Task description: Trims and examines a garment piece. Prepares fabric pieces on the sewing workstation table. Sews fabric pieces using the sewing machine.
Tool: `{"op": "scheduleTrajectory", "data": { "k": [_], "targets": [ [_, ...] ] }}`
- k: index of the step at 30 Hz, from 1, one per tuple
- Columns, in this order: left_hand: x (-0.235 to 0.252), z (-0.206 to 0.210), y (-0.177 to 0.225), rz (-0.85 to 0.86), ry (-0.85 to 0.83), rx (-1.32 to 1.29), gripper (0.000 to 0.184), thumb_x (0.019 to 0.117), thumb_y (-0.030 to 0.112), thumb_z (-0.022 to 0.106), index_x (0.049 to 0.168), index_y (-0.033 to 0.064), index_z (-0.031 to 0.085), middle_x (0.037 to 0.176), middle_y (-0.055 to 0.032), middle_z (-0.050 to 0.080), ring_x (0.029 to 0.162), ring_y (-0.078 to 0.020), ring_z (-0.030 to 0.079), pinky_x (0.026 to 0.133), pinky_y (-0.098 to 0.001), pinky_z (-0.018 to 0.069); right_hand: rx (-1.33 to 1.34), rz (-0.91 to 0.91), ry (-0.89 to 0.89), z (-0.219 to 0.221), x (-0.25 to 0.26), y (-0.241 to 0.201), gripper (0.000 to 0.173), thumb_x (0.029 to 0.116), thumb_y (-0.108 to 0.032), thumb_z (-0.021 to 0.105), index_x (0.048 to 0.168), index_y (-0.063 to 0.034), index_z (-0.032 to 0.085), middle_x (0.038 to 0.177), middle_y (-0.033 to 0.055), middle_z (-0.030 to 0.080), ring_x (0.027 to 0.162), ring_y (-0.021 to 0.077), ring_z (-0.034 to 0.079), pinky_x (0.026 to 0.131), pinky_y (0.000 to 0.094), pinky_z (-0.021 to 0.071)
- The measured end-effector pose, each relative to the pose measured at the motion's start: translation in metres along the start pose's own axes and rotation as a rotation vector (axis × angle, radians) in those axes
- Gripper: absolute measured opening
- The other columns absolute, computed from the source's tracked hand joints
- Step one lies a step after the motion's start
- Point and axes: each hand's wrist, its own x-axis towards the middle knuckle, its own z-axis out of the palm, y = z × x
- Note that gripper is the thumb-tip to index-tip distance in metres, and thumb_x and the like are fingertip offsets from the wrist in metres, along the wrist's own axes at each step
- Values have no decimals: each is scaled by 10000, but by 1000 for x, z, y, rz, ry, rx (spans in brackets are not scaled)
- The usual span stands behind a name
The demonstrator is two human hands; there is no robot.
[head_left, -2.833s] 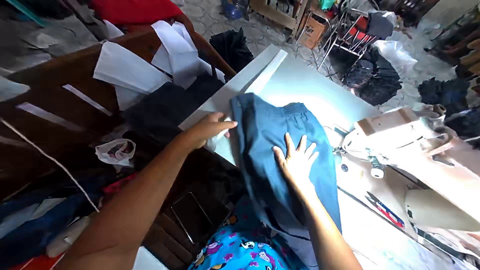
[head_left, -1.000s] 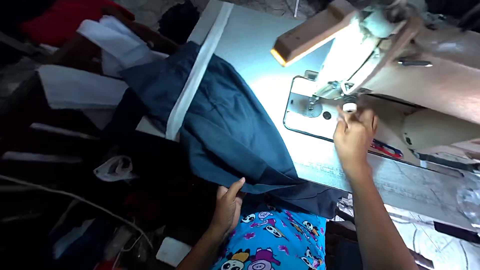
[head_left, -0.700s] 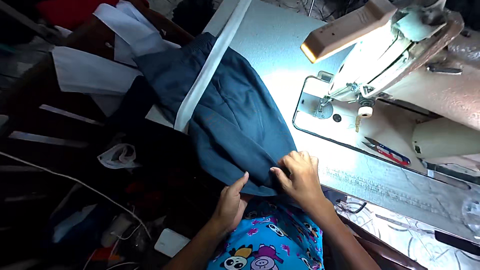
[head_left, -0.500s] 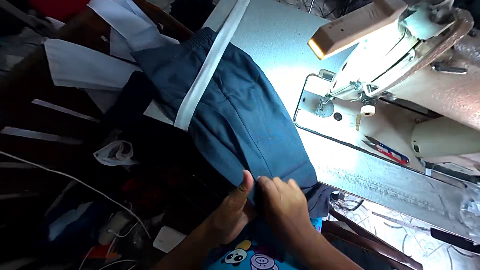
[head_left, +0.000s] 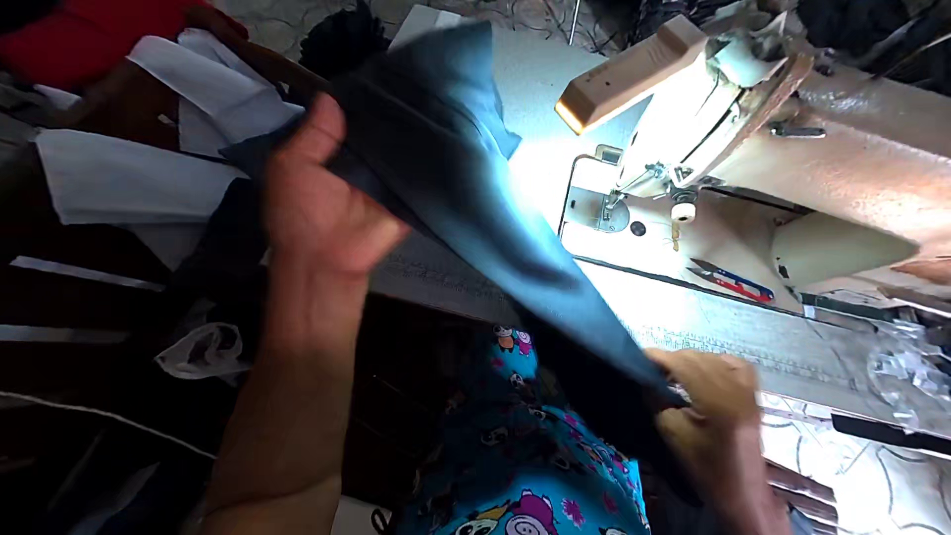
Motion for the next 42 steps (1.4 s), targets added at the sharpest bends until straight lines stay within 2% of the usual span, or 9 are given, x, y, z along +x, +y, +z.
{"op": "scheduleTrajectory", "data": {
  "k": [5,9,12,15,17,22,29,38,42],
  "targets": [
    [52,-29,36,226,-10,-161,617,1115,389,68,991,109,604,899,-52,702,898,-150,699,841,-369,604,-160,-132,188,11,50,-41,167,926,-143,629,979,-110,784,799,88,705,728,244,633,720,410,456],
    [80,-76,45,215,258,171,622,1084,565,100,1252,168,548,1098,-17,701,1027,-139,693,885,-376,597,-89,-178,53,107,70,-55,199,850,-44,684,1017,-70,789,744,96,663,660,275,633,622,433,462],
    [61,-80,15,273,432,780,613,1080,373,457,1598,127,240,1594,-44,390,1435,-136,421,1157,-357,398,220,-219,-242,137,68,-53,364,963,-235,681,1263,-30,705,1083,155,739,1016,340,708,865,516,551],
    [21,-76,-27,503,199,1486,1021,929,355,669,1563,-174,69,1629,-419,-14,1535,-554,-27,1247,-638,6,539,-224,-329,121,63,-38,334,1020,-211,606,1280,-24,702,1264,150,713,1265,334,636,1113,564,450],
    [-1,-63,-64,476,-59,1757,764,1005,430,539,1556,-63,348,1638,-380,142,1508,-618,30,1152,-798,4,511,-212,-198,108,61,-11,256,989,-109,597,1176,-34,755,1231,145,725,1253,328,640,1117,558,446],
    [-22,-41,-132,338,-508,1669,534,981,497,584,1278,67,694,1438,-207,581,1416,-455,442,1121,-662,330,237,-100,16,79,58,56,236,882,7,586,1010,-13,783,1076,170,743,1078,328,683,959,479,508],
    [4,-41,-135,354,-635,1539,198,951,251,669,913,82,765,1051,-115,736,1126,-356,633,909,-587,419,68,-177,-197,87,36,57,326,909,-77,582,1152,-147,788,1252,151,713,1279,455,588,1068,727,351],
    [-6,-47,-138,372,-622,1538,189,913,290,721,881,112,775,1174,-94,739,1280,-350,588,1040,-604,378,116,41,-71,107,83,32,375,985,-181,666,1317,-6,667,1066,206,657,970,382,641,792,520,513],
    [-7,-47,-134,381,-641,1514,179,952,214,674,906,64,759,1164,-110,749,1257,-348,624,1080,-602,390,131,79,-38,109,85,41,165,1011,-102,607,1050,-5,735,988,186,682,942,364,665,789,507,525]
  ]
}}
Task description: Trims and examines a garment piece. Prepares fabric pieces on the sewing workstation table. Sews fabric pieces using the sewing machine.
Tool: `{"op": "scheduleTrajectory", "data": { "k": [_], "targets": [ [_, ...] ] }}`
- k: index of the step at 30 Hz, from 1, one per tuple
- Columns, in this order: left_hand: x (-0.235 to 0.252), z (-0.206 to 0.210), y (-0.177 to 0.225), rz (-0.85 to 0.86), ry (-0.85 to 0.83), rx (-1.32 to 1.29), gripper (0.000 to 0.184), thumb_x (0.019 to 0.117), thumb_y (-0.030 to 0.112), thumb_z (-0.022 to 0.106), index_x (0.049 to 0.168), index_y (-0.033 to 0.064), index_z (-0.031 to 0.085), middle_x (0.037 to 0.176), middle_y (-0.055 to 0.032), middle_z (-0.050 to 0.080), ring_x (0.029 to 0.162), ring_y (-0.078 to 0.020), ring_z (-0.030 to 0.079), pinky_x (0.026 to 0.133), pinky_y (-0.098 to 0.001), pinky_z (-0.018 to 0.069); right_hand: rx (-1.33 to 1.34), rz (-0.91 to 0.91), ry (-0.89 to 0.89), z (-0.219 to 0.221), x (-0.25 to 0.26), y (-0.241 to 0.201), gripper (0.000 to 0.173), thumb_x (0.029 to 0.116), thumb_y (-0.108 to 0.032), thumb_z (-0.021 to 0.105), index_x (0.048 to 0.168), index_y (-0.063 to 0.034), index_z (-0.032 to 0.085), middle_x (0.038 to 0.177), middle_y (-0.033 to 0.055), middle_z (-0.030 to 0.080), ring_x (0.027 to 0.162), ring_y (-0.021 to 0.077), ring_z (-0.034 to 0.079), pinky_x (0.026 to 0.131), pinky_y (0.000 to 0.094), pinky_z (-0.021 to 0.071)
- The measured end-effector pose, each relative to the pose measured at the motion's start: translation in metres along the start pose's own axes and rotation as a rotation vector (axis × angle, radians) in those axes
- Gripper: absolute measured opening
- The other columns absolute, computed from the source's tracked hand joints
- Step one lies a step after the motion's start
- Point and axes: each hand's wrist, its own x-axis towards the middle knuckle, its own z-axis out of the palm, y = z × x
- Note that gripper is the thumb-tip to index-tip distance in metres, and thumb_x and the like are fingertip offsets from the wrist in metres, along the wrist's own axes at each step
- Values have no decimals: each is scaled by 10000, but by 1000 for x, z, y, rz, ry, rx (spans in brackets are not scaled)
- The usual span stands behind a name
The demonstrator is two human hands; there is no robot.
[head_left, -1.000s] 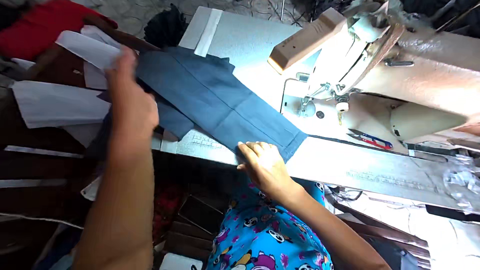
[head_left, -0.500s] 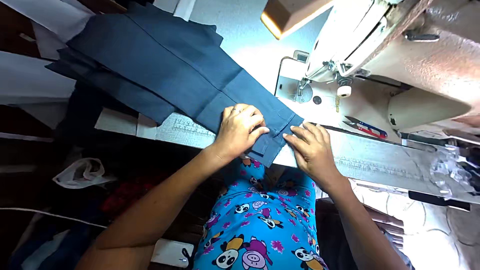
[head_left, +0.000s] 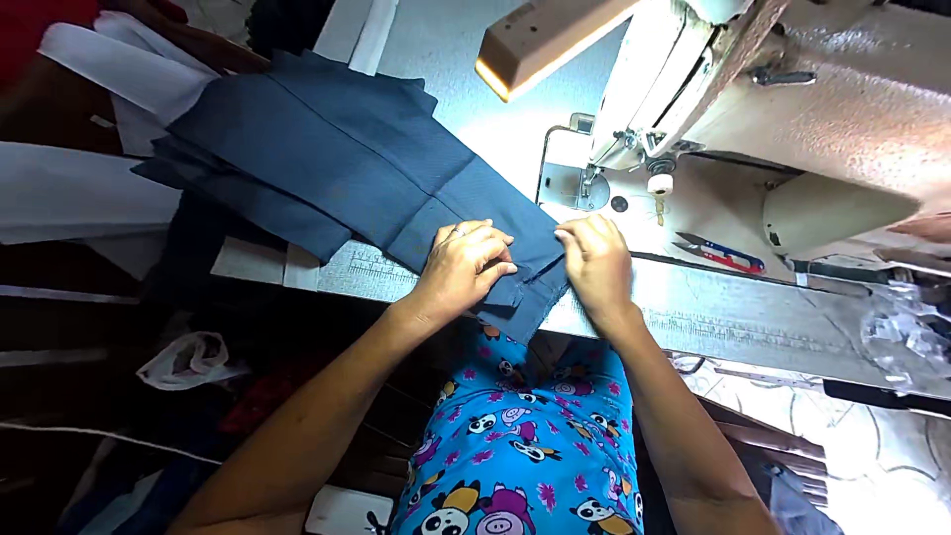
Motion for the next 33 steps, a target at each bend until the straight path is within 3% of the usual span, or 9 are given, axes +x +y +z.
{"op": "scheduleTrajectory", "data": {
  "k": [4,8,9,11,13,16,20,27,33],
  "targets": [
    [20,-31,-10,-90,122,-163,219,1015,128,570,1023,-68,667,931,-142,681,850,-131,641,803,-299,535,216,248,77,-63,-40,22,221,1027,-132,589,1054,69,678,962,143,685,825,145,650,761,318,551],
    [53,-104,-33,-413,263,71,387,1069,141,469,1334,-140,503,1183,-311,648,1078,-308,657,973,-411,510,280,369,-222,-129,-122,40,243,997,-194,580,952,26,675,838,-15,664,717,-62,576,679,131,501],
    [58,-120,-37,-499,298,178,414,1078,141,435,1383,-135,478,1269,-343,615,1195,-384,624,1052,-476,468,223,398,-373,-138,-143,46,237,994,-187,575,956,16,691,856,8,680,733,-16,606,697,171,525],
    [61,-134,-37,-584,413,365,416,1065,117,383,1377,-133,497,1385,-370,528,1359,-469,486,1167,-562,331,-26,521,-762,-147,-171,50,184,968,-44,599,1053,67,718,995,234,705,885,323,704,810,479,577],
    [51,-123,-18,-446,472,475,423,1073,138,357,1349,-128,536,1386,-378,523,1371,-525,441,1167,-629,277,-221,700,-1078,-138,-175,42,390,935,25,650,1325,21,654,1314,349,573,1188,531,584,968,673,470],
    [22,-55,32,-53,349,261,300,1034,131,491,1139,-52,705,1168,-269,686,1155,-395,639,1012,-515,487,-61,341,-719,-127,-161,29,290,954,-77,641,1221,10,716,1135,266,690,984,422,708,825,578,584],
    [-11,28,67,-100,21,9,327,907,310,740,1015,1,738,1008,-188,682,955,-372,662,795,-532,556,25,-53,-201,-81,-94,13,221,975,-111,571,1028,-41,773,959,108,744,907,262,710,808,428,572],
    [-22,48,66,-144,144,78,162,918,157,670,879,20,748,1005,-153,706,956,-363,657,772,-498,532,-73,-283,-175,-33,-55,22,242,937,-74,608,1105,-88,782,1205,136,733,1190,407,635,955,581,468],
    [-15,19,53,-245,192,21,150,1012,47,559,1083,-42,656,913,-193,700,774,-305,703,693,-451,583,-192,-302,-163,-34,-50,12,227,892,-67,625,1045,-85,791,1169,160,734,1134,426,647,923,597,465]
  ]
}}
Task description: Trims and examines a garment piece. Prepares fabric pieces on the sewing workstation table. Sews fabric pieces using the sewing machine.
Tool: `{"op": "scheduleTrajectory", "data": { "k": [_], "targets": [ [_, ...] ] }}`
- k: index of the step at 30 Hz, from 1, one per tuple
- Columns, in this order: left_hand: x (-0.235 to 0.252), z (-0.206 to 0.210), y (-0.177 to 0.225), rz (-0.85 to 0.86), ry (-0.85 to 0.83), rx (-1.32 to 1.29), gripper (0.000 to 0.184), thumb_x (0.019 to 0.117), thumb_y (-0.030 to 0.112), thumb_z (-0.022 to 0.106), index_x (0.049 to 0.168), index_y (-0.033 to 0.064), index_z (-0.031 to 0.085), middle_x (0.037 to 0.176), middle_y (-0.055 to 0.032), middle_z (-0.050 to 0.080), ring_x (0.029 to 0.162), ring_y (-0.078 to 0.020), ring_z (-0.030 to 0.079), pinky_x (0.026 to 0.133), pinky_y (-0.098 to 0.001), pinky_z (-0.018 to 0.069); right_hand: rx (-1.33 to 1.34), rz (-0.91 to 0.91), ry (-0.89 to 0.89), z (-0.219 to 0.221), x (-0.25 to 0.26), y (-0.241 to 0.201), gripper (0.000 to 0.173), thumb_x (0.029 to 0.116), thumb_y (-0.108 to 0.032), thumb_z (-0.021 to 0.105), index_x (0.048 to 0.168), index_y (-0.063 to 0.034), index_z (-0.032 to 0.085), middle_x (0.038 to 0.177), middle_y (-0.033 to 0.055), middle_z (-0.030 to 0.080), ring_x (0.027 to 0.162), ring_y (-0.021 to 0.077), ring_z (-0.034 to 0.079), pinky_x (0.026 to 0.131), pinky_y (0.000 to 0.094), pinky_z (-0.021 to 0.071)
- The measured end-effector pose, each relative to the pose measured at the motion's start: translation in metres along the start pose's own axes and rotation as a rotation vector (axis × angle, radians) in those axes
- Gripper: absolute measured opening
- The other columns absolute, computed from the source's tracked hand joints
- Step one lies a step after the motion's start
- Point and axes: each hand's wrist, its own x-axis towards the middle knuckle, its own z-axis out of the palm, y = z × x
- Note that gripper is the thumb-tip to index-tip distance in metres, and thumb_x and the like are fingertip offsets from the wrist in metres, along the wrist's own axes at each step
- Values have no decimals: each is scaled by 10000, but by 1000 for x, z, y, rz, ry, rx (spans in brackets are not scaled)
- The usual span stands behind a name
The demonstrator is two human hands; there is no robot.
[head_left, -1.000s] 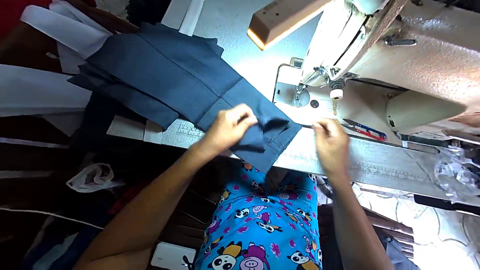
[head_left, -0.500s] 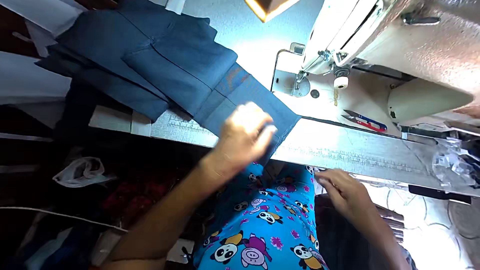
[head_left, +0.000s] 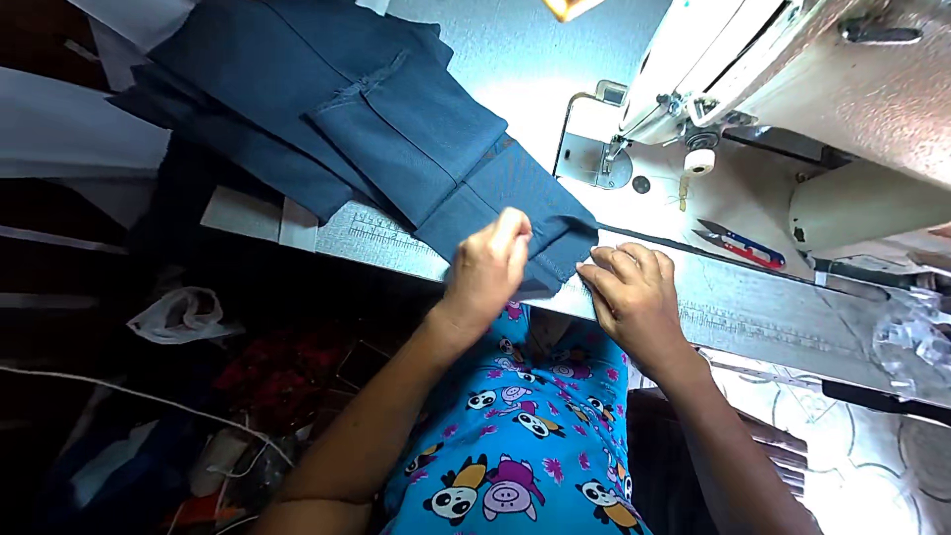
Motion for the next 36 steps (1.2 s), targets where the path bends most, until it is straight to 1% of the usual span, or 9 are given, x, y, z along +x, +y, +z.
{"op": "scheduleTrajectory", "data": {
  "k": [9,12,14,19,21,24,27,32,36],
  "targets": [
    [17,-12,0,129,-14,159,164,960,-39,570,1056,-33,703,1006,-221,672,941,-396,684,803,-514,567,27,-118,17,-3,54,-15,174,861,-45,648,960,-67,790,938,113,725,885,361,628,747,529,413],
    [1,-3,1,375,-10,304,158,902,-46,628,998,24,733,1252,-197,680,1218,-400,611,956,-550,478,-26,-86,-39,0,64,-9,212,858,-64,644,1003,-89,797,941,120,709,890,372,608,788,559,383],
    [-5,2,-9,516,-28,338,157,864,-56,654,919,52,752,1154,-134,735,1175,-328,656,1006,-523,457,30,-66,-111,2,65,-7,268,851,-80,653,1072,-113,801,974,127,712,889,373,613,777,567,386],
    [10,-26,-25,128,-82,480,456,1015,378,472,930,7,722,1007,-204,719,1152,-498,624,1096,-794,225,45,17,-153,24,77,-24,519,846,-116,610,1362,-105,672,999,180,674,897,402,625,732,581,413],
    [22,-35,-28,41,-90,544,412,1025,334,552,955,-31,727,1055,-235,712,1222,-540,571,1117,-821,116,13,25,-110,39,85,-37,531,867,-146,568,1389,-97,652,998,180,670,891,390,633,731,561,427],
    [24,-38,-31,213,-70,578,96,928,-35,612,914,-45,707,1062,-221,709,1196,-487,602,1118,-743,265,-19,37,-103,49,95,-42,554,893,-178,510,1431,-101,618,1026,196,659,897,385,624,733,549,413],
    [20,-36,-42,494,-135,549,152,902,-121,570,861,-13,669,912,-171,692,1008,-360,675,1030,-536,429,-50,39,-123,49,93,-36,543,930,-227,436,1431,-130,623,1080,198,653,946,392,610,761,557,397],
    [22,-35,-35,302,-194,590,288,901,-72,583,1146,-2,718,1059,-187,730,1149,-412,645,1050,-588,399,-118,1,-81,43,88,-28,529,931,-225,430,1405,-124,642,1102,190,674,954,392,613,770,552,386],
    [27,-33,-34,233,-218,486,292,808,-51,681,1091,15,710,1145,-192,732,1277,-442,580,1066,-625,371,-26,-86,46,39,89,-28,264,868,-120,616,1081,-90,769,942,135,706,875,371,626,780,548,401]
  ]
}}
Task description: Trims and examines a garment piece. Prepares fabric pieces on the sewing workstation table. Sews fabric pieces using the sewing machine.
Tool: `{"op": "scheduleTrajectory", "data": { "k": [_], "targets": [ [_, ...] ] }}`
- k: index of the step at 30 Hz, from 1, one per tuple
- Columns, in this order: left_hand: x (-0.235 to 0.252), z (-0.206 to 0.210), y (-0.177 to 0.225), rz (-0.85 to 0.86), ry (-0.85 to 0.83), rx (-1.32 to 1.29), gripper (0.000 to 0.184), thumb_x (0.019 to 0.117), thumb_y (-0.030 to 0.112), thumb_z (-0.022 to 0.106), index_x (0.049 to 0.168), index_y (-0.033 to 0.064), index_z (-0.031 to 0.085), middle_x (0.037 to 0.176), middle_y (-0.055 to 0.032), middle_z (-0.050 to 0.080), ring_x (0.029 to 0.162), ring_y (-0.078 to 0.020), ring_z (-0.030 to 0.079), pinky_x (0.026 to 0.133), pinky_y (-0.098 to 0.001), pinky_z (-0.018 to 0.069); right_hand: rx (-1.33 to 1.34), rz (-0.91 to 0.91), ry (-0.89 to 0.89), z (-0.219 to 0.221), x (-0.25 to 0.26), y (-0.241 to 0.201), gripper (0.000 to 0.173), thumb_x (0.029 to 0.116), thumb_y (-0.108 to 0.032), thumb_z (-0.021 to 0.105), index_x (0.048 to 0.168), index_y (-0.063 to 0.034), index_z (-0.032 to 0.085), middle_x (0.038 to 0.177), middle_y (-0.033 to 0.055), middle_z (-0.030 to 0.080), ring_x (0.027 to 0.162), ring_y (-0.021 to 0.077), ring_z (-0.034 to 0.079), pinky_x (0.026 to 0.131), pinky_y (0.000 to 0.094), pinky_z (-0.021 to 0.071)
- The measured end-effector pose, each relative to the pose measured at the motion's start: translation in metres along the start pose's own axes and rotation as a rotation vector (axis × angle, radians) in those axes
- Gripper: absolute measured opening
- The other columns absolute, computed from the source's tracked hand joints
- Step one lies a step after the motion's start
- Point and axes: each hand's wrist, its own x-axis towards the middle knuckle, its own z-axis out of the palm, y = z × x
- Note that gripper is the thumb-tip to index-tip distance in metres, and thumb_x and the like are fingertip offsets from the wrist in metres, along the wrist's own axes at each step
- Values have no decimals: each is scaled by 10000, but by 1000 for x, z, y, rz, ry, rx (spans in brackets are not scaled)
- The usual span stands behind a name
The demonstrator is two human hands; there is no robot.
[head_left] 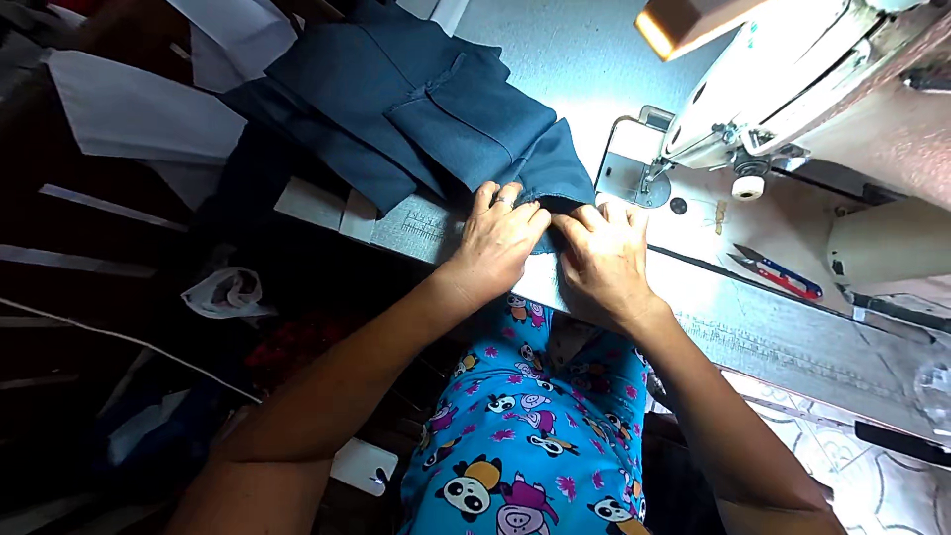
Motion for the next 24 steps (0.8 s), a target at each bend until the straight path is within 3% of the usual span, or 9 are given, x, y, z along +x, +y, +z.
{"op": "scheduleTrajectory", "data": {
  "k": [4,6,8,11,13,16,18,21,24],
  "targets": [
    [3,-1,-10,-9,23,-55,253,808,22,625,1039,24,729,1042,-183,745,1258,-450,582,1078,-635,337,19,46,-75,3,3,1,342,877,-149,551,1147,-111,758,1003,146,719,893,379,637,775,562,401],
    [1,0,-14,70,73,-60,218,853,22,626,1019,62,760,1097,-148,747,1216,-427,606,1039,-635,365,43,20,-65,2,4,4,357,878,-144,558,1172,-128,760,980,135,717,888,371,627,783,554,392],
    [-5,4,-14,155,120,-64,219,880,33,610,1006,89,780,1051,-113,750,1127,-387,639,1015,-610,382,75,-41,-65,-2,2,9,313,886,-144,570,1124,-126,771,969,120,729,923,371,634,817,558,402],
    [-15,7,-11,142,139,-60,332,980,291,516,1027,110,790,1004,-104,759,1090,-379,656,1049,-622,352,78,-178,-92,-10,-1,18,301,867,-166,570,1082,-130,778,1000,97,742,1007,372,635,866,559,402],
    [-20,8,-10,115,126,-68,392,995,414,545,1073,114,785,1020,-114,747,1110,-398,650,1095,-680,305,58,-234,-79,-12,-2,24,279,855,-147,589,1058,-135,780,968,95,737,1030,377,634,871,554,395],
    [-26,12,-7,102,216,-59,197,978,189,637,1054,124,807,973,-98,755,1108,-396,658,1119,-681,291,69,-264,-6,-7,-1,33,191,906,-103,609,957,-129,791,887,104,720,941,367,644,838,542,400],
    [-30,15,-5,100,280,-53,191,919,47,663,1015,114,814,895,-97,738,1077,-387,657,1120,-667,285,106,-243,-11,-7,1,37,184,920,-108,622,946,-141,801,903,104,733,916,359,648,824,546,402],
    [-35,17,-2,62,305,-74,243,885,1,654,1017,121,819,783,-87,681,948,-352,653,1098,-654,288,164,-194,-64,-7,2,41,192,938,-160,624,967,-158,814,939,110,725,929,357,637,832,542,395],
    [-34,12,0,-13,233,-152,203,925,86,653,1027,139,821,811,-90,669,945,-343,640,1090,-675,274,247,-110,-154,-10,5,43,205,969,-240,621,981,-168,813,943,99,690,904,323,593,814,514,373]
  ]
}}
